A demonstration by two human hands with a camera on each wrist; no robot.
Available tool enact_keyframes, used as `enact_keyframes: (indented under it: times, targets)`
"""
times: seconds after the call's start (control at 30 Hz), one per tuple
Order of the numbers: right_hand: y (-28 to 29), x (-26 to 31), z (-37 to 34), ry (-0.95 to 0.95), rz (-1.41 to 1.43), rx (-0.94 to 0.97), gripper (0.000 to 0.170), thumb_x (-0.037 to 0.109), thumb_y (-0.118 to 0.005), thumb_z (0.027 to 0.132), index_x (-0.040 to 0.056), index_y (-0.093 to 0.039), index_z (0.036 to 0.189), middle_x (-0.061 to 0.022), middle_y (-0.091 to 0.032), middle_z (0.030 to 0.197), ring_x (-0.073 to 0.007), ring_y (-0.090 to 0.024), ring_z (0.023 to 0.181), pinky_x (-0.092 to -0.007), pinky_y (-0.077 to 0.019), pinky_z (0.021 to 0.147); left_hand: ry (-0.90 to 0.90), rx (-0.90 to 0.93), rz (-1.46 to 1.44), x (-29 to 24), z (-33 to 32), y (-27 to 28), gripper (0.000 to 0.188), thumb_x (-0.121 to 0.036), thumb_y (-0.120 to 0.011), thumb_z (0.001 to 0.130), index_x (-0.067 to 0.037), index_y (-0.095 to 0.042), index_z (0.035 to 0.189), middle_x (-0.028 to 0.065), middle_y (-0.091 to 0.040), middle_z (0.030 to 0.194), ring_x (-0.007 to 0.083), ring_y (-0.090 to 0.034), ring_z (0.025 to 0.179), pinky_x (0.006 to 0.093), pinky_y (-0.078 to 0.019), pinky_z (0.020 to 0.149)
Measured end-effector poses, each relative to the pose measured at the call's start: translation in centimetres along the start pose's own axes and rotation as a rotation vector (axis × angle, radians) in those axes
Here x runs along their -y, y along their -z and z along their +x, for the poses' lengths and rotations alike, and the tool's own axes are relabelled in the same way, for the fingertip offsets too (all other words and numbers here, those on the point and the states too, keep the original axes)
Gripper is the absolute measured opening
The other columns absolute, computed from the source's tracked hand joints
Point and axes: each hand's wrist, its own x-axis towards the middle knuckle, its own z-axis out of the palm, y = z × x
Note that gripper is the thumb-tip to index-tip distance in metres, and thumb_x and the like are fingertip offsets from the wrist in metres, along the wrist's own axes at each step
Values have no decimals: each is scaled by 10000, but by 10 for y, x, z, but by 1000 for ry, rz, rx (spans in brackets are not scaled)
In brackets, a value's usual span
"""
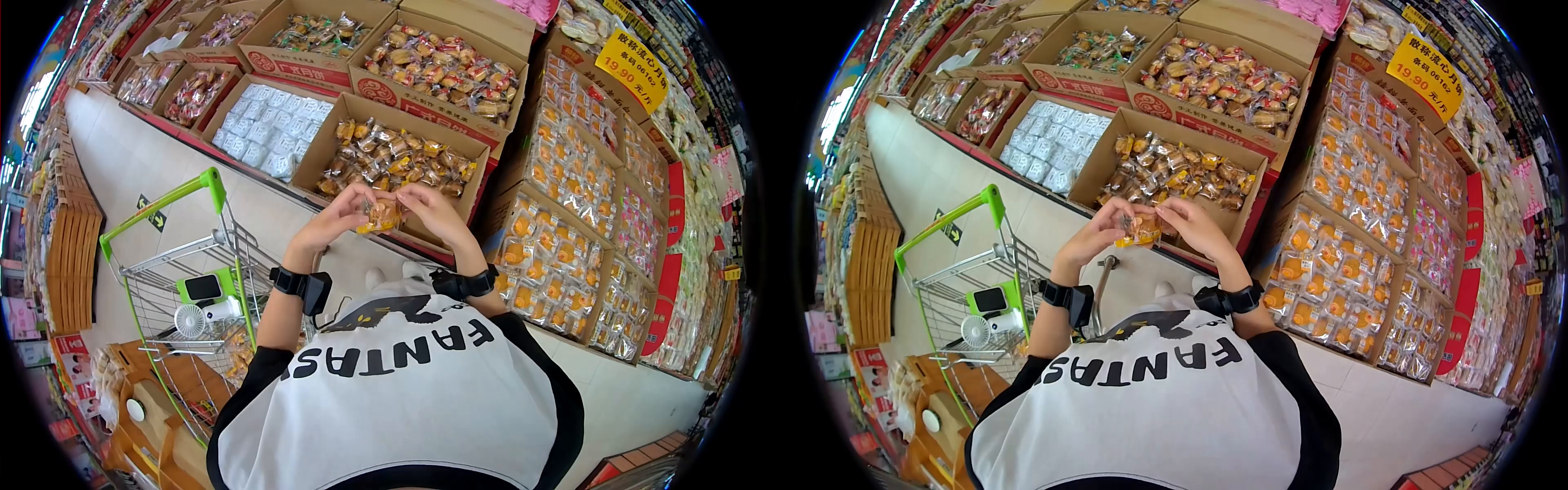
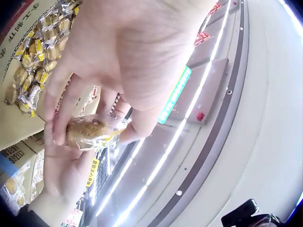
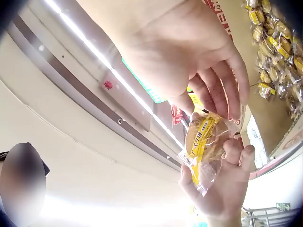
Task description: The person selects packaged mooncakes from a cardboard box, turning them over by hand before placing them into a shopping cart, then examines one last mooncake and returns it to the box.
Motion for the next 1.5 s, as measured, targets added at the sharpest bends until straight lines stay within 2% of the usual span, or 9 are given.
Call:
enact_keyframes:
  times: [0.23, 0.33, 0.43, 0.53, 0.6, 0.83, 1.1, 1.27, 1.5]
  targets:
    - [-10, -3, -12, 39, 82, -19, 143, 115, -517, 824, 13, -497, 923, -32, -551, 876, -96, -538, 801, -232, -459, 661, -22, -145, 192, -1, -13, -13, 266, -52, -372, 822, -55, -423, 1083, 136, -379, 1226, 232, -421, 1097, 335, -333, 933]
    - [-11, -5, -18, 34, 79, -47, 119, 92, -514, 821, 12, -494, 907, -35, -554, 856, -95, -541, 788, -229, -465, 644, 110, -193, -29, -1, -14, -22, 276, -101, -352, 857, -46, -435, 1114, 113, -384, 1224, 205, -403, 1112, 310, -330, 937]
    - [-9, -11, -22, 13, 62, -54, 90, 84, -507, 821, 10, -487, 869, -39, -556, 830, -96, -544, 776, -233, -471, 636, 115, -277, 213, 5, -11, -27, 252, -185, -326, 895, -48, -439, 1074, 84, -422, 1162, 157, -440, 1036, 274, -358, 887]
    - [-11, -10, -25, 38, 66, -101, 68, 70, -500, 819, 9, -481, 842, -42, -556, 817, -97, -545, 764, -232, -473, 622, 29, -421, 294, 11, -7, -32, 209, -215, -340, 905, -40, -434, 972, 44, -480, 964, 105, -439, 889, 238, -353, 807]
    - [-9, -9, -27, 48, 61, -109, 63, 68, -497, 817, 10, -479, 832, -43, -555, 818, -96, -543, 762, -231, -473, 615, 164, -524, 215, 13, -5, -31, 189, -235, -329, 913, -68, -387, 847, -3, -420, 812, 74, -380, 751, 211, -341, 712]
    - [-5, -6, -30, -5, 109, -106, 72, 85, -502, 812, 17, -495, 835, -31, -531, 811, -95, -524, 760, -228, -464, 621, 70, -412, 352, 17, -1, -28, 234, -260, -351, 908, -62, -386, 789, -14, -374, 748, 73, -332, 713, 197, -312, 685]
    - [-4, -2, -25, 52, 118, -126, 67, 94, -492, 817, 27, -486, 809, -22, -519, 796, -92, -520, 741, -225, -465, 576, -7, -507, 226, 20, 6, -26, 246, -266, -366, 901, -46, -469, 861, 0, -474, 826, 67, -398, 779, 201, -330, 730]
    - [5, -2, -22, 72, 142, -167, 85, 110, -493, 822, 27, -483, 805, -12, -517, 787, -88, -511, 763, -218, -459, 600, 73, -587, 129, 19, 17, -33, 240, -267, -369, 901, -58, -444, 811, -25, -425, 759, 50, -363, 727, 188, -323, 673]
    - [13, 4, -24, 83, 159, -215, 248, 96, -491, 829, -2, -449, 1053, -71, -508, 1017, -126, -502, 905, -233, -449, 751, -30, -468, 278, 12, 46, -30, 204, -245, -380, 900, -77, -417, 790, -44, -368, 715, 38, -324, 665, 173, -299, 599]
